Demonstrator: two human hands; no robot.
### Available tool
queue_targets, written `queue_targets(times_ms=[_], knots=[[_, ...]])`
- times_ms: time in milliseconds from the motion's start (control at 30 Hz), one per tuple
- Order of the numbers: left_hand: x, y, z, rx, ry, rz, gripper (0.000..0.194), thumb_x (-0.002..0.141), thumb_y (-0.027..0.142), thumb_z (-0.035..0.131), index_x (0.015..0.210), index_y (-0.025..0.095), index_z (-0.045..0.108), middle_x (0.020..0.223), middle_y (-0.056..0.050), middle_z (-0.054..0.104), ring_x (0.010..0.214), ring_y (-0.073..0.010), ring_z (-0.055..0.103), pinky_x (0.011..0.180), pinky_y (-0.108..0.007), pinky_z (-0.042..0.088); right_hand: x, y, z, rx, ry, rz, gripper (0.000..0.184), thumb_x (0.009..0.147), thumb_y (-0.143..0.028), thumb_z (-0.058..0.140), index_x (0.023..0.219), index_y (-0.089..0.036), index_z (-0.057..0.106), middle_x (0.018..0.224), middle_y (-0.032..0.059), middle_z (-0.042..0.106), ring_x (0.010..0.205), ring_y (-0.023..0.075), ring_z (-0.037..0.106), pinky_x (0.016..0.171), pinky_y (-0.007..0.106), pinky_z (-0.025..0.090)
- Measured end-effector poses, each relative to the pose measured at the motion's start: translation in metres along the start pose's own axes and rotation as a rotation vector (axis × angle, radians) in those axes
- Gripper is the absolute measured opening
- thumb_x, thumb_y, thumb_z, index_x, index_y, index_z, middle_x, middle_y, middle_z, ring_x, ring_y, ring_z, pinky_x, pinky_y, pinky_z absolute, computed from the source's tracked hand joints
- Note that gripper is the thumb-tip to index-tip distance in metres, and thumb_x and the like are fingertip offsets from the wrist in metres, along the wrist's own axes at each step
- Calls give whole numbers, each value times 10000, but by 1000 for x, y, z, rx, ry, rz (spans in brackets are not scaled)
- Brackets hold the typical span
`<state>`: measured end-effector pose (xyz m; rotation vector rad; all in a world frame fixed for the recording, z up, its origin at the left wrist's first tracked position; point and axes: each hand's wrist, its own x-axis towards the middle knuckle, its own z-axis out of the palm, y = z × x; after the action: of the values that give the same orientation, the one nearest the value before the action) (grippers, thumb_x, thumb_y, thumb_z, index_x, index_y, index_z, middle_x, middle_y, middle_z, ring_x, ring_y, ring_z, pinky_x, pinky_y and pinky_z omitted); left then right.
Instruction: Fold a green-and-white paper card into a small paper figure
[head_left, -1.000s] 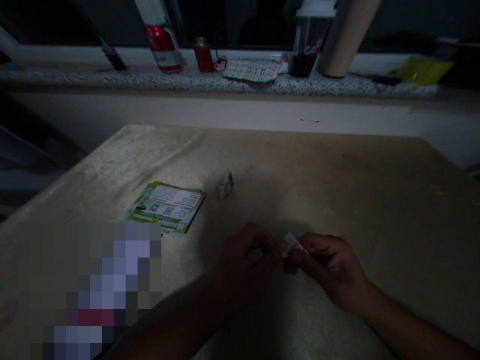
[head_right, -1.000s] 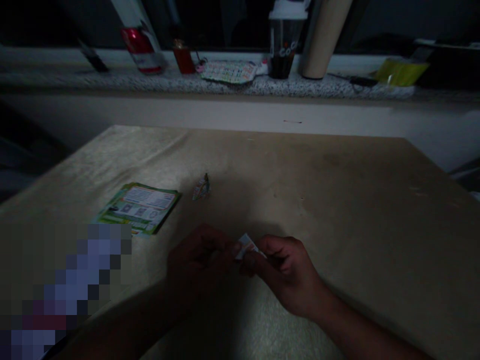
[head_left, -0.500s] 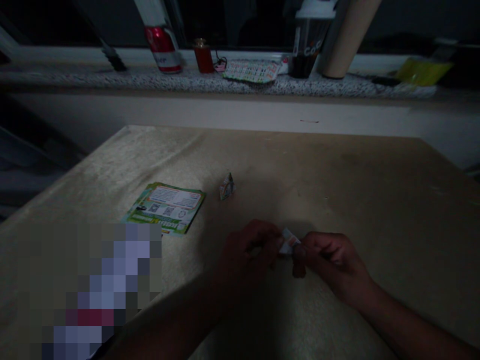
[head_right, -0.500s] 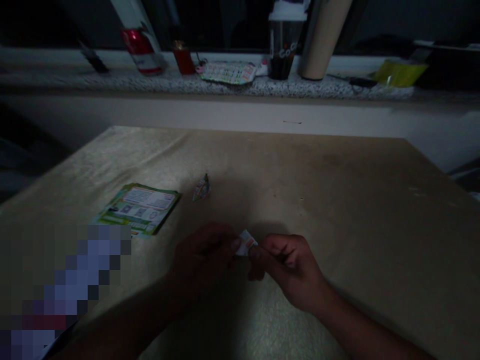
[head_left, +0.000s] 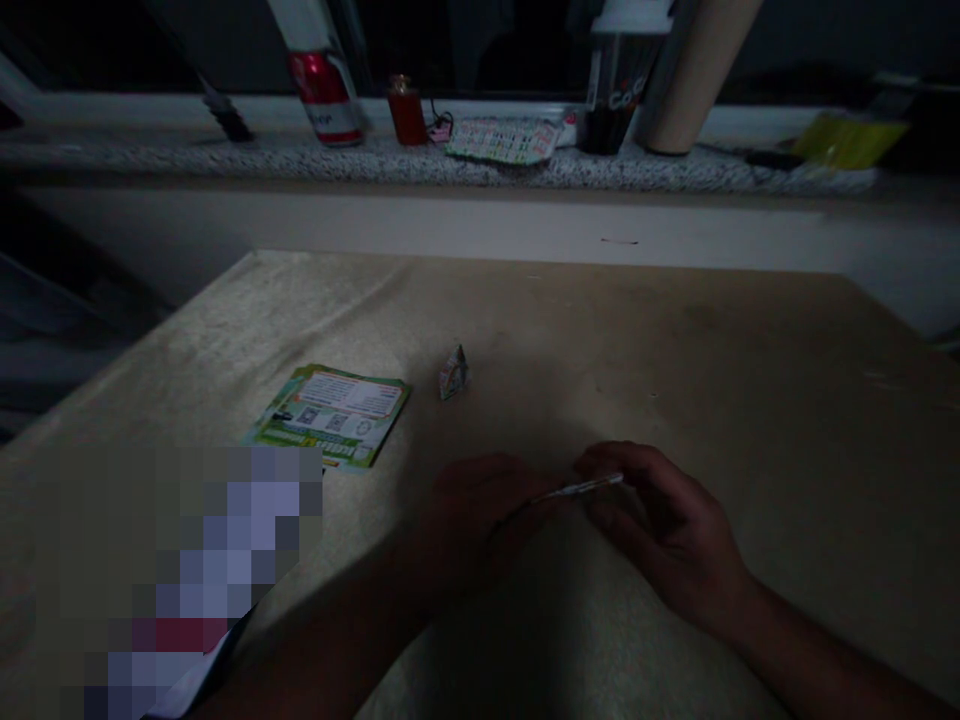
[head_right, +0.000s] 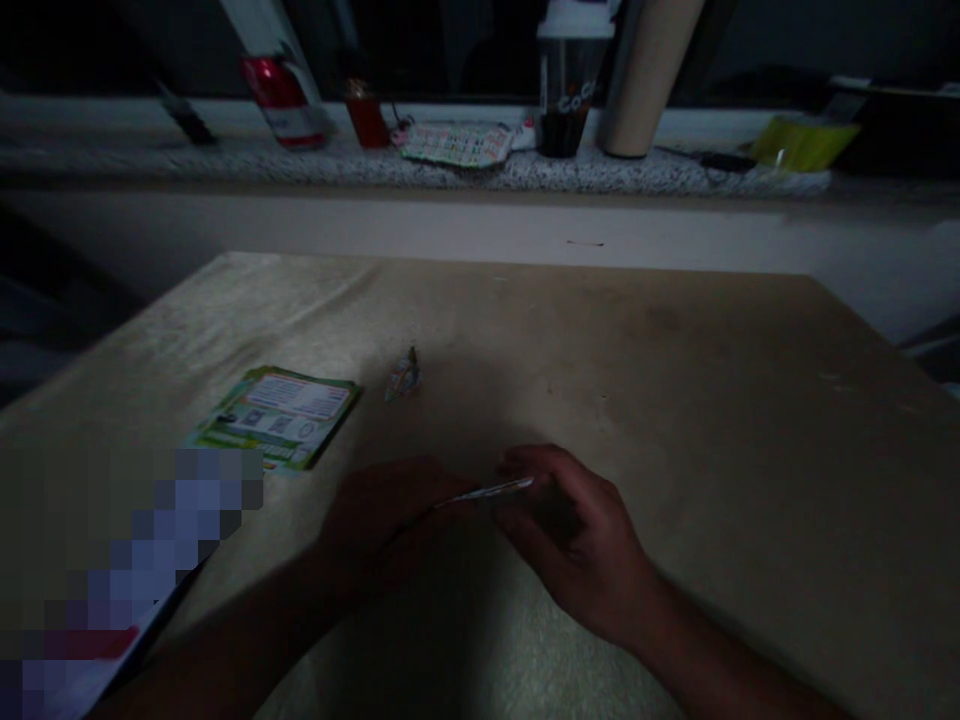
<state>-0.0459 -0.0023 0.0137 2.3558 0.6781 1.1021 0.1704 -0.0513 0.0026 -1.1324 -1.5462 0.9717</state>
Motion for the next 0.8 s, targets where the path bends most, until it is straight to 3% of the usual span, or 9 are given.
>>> queue_targets(times_ms=[67, 200, 367, 467, 633, 800], knots=[[0, 2, -1, -11, -29, -17, 233, 1026, 275, 542, 967, 139, 722, 717, -14, 711, 601, -105, 630, 588, -199, 478, 2, -1, -1, -74, 0, -147, 324, 910, -150, 706, 1202, -283, 665, 1050, 38, 727, 943, 170, 689, 805, 303, 546], [0, 4, 0, -28, -75, -36, 228, 1018, 277, 550, 958, 135, 718, 698, -17, 701, 609, -115, 640, 592, -206, 472, 9, -7, -3, -77, -52, -300, 253, 900, -50, 668, 1050, -239, 746, 824, 27, 718, 740, 158, 672, 643, 300, 535], [-1, 4, 0, 8, -79, -79, 146, 974, 263, 619, 1009, 143, 695, 823, -42, 728, 725, -141, 683, 688, -225, 509, 9, -11, -2, -88, -32, -307, 267, 876, -34, 682, 1022, -238, 773, 767, 31, 716, 688, 177, 672, 616, 328, 535], [-2, 5, -1, 10, -105, -94, 150, 986, 246, 594, 945, 160, 710, 759, -20, 712, 669, -127, 665, 652, -216, 487, 9, -14, -2, -110, -35, -340, 283, 873, -30, 681, 1046, -233, 777, 744, 40, 715, 665, 186, 669, 596, 336, 534], [1, 12, -2, -165, -59, -253, 136, 919, 239, 688, 818, 163, 740, 659, 14, 711, 546, -83, 627, 551, -175, 434, 10, -20, -1, -148, -21, -387, 260, 870, -28, 683, 1026, -213, 780, 688, 48, 702, 623, 187, 652, 548, 325, 508], [4, 17, -2, -243, 4, -337, 111, 866, 195, 720, 766, 168, 760, 612, 19, 707, 513, -75, 604, 517, -166, 419, 9, -15, 0, -163, 4, -289, 190, 870, -83, 720, 974, -235, 766, 718, 27, 723, 602, 159, 657, 532, 284, 514]])
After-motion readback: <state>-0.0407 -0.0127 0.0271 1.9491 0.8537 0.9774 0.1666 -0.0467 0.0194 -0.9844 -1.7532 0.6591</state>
